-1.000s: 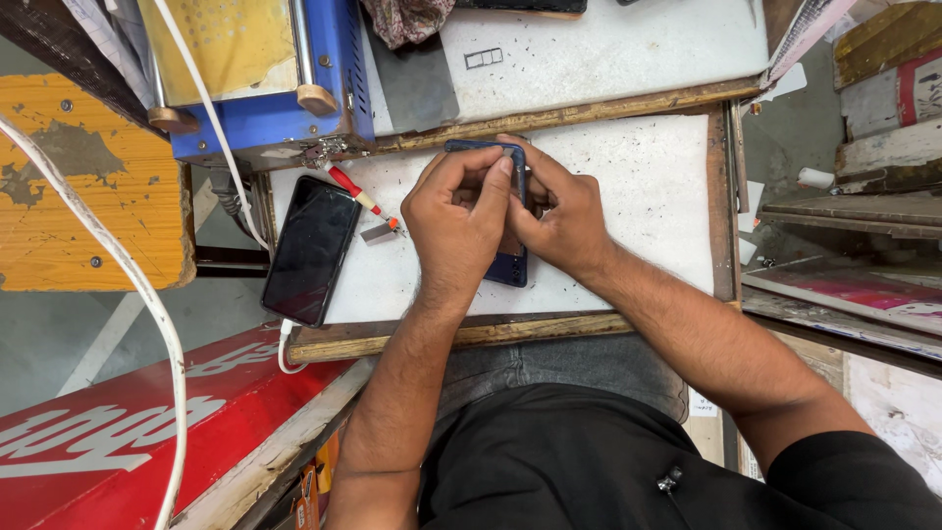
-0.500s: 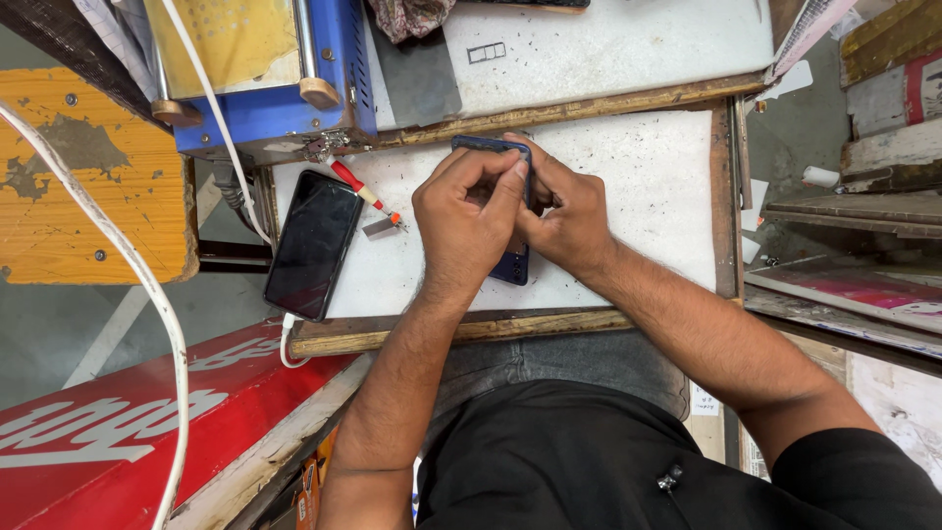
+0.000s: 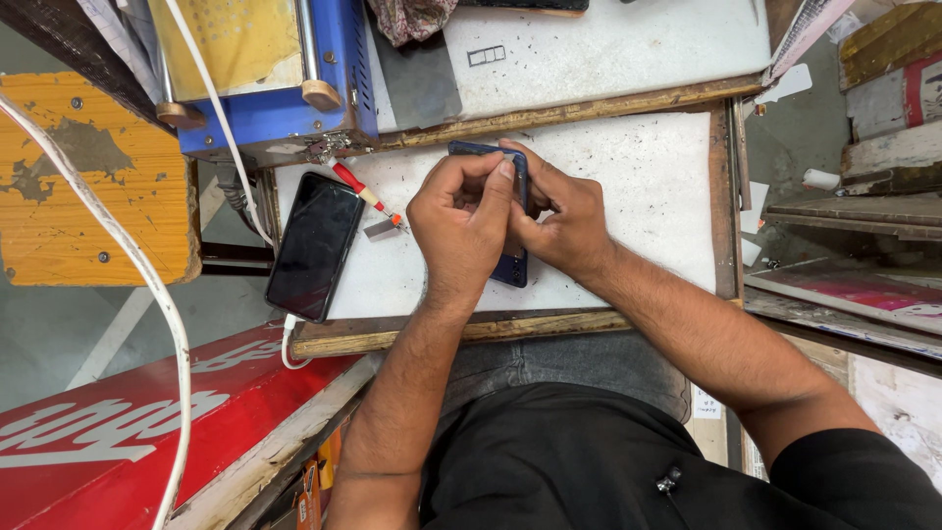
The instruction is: The person applies adhesive from a small tube to the edges of a blue smartphone lying on a workbench. The person repeatedly squeezes the tube and traces the perimeter of the phone, then wipes excess adhesive with a finger. A second phone is visible nearby but not handled.
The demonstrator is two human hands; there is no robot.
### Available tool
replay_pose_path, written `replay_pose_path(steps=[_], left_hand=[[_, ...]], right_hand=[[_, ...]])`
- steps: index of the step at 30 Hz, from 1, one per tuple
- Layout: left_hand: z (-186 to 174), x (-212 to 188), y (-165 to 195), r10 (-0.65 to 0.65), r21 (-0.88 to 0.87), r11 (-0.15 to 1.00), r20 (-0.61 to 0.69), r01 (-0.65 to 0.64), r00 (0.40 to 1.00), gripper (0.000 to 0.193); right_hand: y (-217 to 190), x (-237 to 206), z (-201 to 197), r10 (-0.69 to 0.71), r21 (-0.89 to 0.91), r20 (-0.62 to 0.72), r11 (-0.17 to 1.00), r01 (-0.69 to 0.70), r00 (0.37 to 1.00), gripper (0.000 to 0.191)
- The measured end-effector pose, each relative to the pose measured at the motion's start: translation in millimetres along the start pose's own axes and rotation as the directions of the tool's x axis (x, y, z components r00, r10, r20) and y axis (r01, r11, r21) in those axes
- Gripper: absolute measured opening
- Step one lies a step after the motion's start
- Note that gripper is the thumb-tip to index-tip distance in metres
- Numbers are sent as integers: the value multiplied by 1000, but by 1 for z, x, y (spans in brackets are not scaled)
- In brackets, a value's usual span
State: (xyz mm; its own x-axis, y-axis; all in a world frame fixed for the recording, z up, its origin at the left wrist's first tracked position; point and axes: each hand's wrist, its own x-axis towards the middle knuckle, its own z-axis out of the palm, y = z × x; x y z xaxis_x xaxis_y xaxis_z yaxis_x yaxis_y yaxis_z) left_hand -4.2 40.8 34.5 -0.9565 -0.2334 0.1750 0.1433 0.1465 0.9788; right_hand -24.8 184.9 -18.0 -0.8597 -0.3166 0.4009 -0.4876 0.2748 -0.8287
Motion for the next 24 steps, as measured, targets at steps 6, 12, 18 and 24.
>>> replay_pose_path(steps=[6,12,18,24], left_hand=[[-5,1,9,21,28,999,88,-24,996,7],[-12,5,16,102,201,970,175,-137,979,6],[-7,3,3,84,78,993,72,-89,994,3],[-4,1,-7,-45,-91,995,3,45,999,6]], right_hand=[[1,-2,-1,-5,-35,-6,999,5,1000,55],[1,-2,-1,36,-9,-2,999,-36,999,51],[5,-1,0,-36,-53,6,998,36,999,56],[4,-2,-2,29,-6,33,1000,-29,999,59]])
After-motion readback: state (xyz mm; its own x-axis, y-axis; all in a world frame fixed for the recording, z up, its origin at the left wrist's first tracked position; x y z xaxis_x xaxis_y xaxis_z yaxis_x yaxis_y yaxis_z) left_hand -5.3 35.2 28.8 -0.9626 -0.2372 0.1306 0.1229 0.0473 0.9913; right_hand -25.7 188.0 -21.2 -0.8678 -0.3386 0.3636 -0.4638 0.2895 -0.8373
